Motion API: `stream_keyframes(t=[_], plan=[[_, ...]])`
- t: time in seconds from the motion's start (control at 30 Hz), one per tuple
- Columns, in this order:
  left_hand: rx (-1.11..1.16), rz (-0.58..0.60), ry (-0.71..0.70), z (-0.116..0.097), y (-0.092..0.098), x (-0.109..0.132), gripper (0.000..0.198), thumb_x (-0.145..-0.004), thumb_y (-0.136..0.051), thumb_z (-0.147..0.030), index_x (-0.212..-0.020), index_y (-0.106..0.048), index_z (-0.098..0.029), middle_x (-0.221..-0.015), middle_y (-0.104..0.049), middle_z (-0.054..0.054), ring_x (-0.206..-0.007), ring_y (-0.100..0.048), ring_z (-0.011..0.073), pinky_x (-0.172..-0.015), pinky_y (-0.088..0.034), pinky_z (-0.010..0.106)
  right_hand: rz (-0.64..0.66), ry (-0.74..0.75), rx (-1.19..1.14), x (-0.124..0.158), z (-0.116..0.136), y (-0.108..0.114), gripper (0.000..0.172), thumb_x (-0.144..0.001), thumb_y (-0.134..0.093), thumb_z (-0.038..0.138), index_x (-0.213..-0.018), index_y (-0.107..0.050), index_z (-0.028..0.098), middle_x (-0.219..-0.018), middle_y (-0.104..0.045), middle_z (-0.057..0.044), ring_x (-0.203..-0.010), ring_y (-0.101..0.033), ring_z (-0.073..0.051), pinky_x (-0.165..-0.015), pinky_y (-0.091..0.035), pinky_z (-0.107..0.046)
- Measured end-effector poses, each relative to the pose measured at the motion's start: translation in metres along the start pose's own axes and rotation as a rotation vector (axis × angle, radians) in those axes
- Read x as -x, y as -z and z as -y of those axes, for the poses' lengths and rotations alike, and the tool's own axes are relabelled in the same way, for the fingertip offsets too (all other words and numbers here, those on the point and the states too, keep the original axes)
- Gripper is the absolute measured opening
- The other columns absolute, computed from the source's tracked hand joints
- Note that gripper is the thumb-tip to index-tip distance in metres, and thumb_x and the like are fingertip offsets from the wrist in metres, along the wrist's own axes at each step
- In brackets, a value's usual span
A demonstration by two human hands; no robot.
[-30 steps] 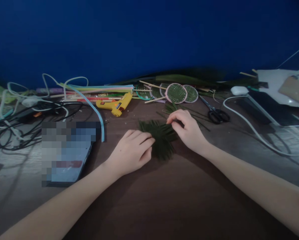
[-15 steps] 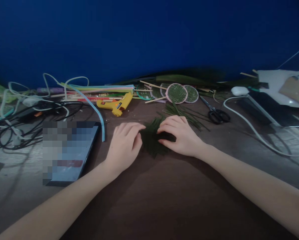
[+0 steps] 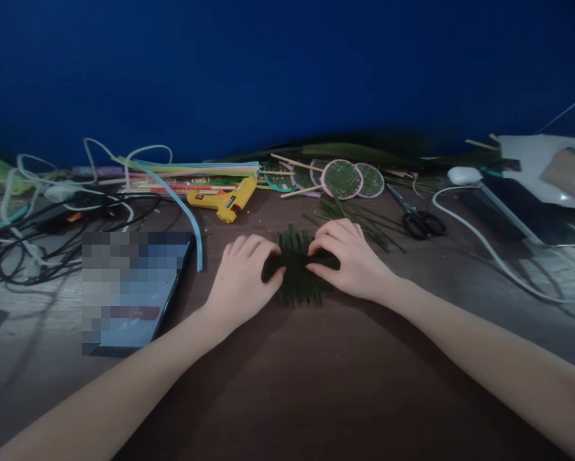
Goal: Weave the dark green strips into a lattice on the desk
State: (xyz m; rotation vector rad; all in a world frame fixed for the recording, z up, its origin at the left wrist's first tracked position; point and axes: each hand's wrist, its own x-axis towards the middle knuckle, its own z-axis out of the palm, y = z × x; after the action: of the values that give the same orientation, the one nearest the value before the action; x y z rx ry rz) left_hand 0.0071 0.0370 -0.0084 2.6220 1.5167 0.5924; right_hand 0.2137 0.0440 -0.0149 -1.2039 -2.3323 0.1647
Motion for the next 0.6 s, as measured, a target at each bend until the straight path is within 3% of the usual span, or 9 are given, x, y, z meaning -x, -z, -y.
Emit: stream_keyframes(t=[0.6], plan=[[0.076, 0.023, 0.02, 0.0013, -0.0016, 0.0001, 0.012, -0.077, -0.059, -0.022, -0.088, -0.057, -0.017, -0.098, -0.056, 0.005, -0.094, -0.05, 0.0221, -0.082, -0.038, 0.039, 0.007, -0.002, -0.048, -0.0006, -0.0008, -0.0024, 0.01, -0.079, -0.06, 0.03, -0.082, -0.057, 0.021, -0.102, -0.057, -0.007, -0.102, -0.046, -0.024, -0.083, -0.034, -0.04]])
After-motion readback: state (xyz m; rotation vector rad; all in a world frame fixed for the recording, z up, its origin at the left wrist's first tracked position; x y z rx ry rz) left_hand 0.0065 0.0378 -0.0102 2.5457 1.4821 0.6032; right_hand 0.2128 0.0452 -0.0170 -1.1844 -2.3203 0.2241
